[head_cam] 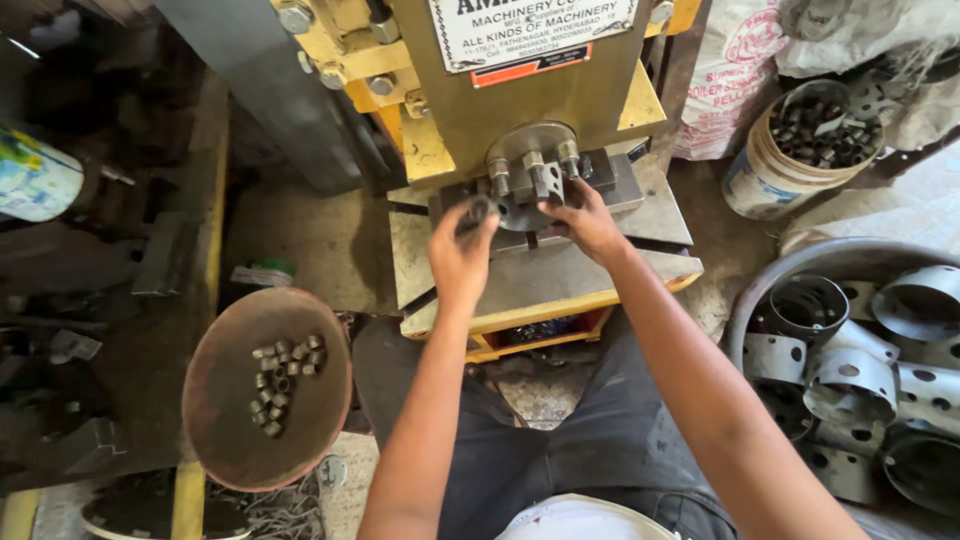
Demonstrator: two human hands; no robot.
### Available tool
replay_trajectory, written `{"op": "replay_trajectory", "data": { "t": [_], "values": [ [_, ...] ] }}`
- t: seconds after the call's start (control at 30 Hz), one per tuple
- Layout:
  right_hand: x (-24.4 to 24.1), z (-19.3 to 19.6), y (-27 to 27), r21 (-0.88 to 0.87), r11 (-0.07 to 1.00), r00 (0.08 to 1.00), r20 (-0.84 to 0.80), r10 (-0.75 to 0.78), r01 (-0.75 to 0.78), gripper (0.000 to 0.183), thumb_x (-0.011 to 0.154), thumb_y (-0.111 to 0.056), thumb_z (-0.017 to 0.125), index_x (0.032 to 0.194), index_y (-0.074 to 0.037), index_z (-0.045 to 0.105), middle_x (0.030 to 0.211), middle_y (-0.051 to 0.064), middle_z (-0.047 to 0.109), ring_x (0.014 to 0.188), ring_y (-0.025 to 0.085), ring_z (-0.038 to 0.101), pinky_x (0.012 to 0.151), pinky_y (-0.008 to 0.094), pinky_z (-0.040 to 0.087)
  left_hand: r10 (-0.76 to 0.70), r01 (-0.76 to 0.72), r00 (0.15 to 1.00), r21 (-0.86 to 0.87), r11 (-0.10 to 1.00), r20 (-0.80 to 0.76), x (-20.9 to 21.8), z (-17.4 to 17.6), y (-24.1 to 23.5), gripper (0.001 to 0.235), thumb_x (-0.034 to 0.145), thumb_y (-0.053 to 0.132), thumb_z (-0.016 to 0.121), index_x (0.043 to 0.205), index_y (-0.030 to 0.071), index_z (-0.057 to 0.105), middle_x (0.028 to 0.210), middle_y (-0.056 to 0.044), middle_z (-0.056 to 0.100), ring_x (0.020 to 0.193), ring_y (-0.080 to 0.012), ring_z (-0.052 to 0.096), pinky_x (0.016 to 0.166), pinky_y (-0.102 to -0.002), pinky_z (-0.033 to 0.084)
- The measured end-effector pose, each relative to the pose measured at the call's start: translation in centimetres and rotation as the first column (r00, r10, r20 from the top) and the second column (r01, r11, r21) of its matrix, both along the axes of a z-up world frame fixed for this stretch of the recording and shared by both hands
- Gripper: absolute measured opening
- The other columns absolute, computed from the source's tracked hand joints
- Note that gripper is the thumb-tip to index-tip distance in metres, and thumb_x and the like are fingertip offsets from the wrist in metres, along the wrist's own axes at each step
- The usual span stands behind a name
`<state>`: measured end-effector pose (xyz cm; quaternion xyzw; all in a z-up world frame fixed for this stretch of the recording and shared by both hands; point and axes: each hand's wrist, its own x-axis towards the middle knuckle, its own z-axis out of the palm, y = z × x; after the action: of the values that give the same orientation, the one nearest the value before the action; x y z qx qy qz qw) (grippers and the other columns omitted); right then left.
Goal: The person places small metal cylinders into a fabrication machine by hand and then moves the completed cylindrical metal parts into a large bucket.
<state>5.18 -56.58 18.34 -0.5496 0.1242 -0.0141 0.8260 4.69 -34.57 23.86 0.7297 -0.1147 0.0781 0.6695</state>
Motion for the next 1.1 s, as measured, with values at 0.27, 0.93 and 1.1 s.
{"op": "replay_trajectory", "data": {
  "t": [0.27,0.93,1.1],
  "values": [
    [0.8,-1.6,-2.2,-0.427,0.904,0.989,0.118,0.087,-0.028,0.062,0.079,-0.007,0.084,0.135,0.003,0.06,0.114,0.006,0.07,0.101,0.011,0.065,0.087,0.028,0.057,0.071,-0.108,0.982,0.212,0.971,0.173,5.7,-1.0,-4.2,0.032,0.081,0.02,0.086,0.102,-0.001,0.075,0.09,-0.017,0.074,0.078,-0.0294,0.069,0.075,-0.038,0.053],
    [1.5,-0.7,-2.2,-0.574,0.808,0.964,0.263,0.032,0.13,0.068,0.077,-0.007,0.087,0.138,-0.001,0.058,0.125,0.013,0.072,0.111,0.019,0.069,0.097,0.033,0.054,-0.099,0.001,0.987,0.621,0.784,0.123,11.2,-5.1,-4.5,0.041,0.085,0.041,0.079,0.098,0.002,0.072,0.094,-0.022,0.074,0.096,-0.0434,0.068,0.084,-0.05,0.053],
    [2.2,-0.9,-2.8,-0.516,0.843,0.953,0.302,0.011,0.154,0.068,0.076,-0.004,0.085,0.138,0.0,0.058,0.124,0.009,0.072,0.111,0.015,0.069,0.095,0.03,0.056,-0.14,0.078,0.99,0.735,0.674,0.023,13.4,-6.6,-4.5,0.041,0.092,0.045,0.073,0.099,0.005,0.074,0.097,-0.023,0.073,0.096,-0.0434,0.069,0.084,-0.051,0.053]
  ]
}}
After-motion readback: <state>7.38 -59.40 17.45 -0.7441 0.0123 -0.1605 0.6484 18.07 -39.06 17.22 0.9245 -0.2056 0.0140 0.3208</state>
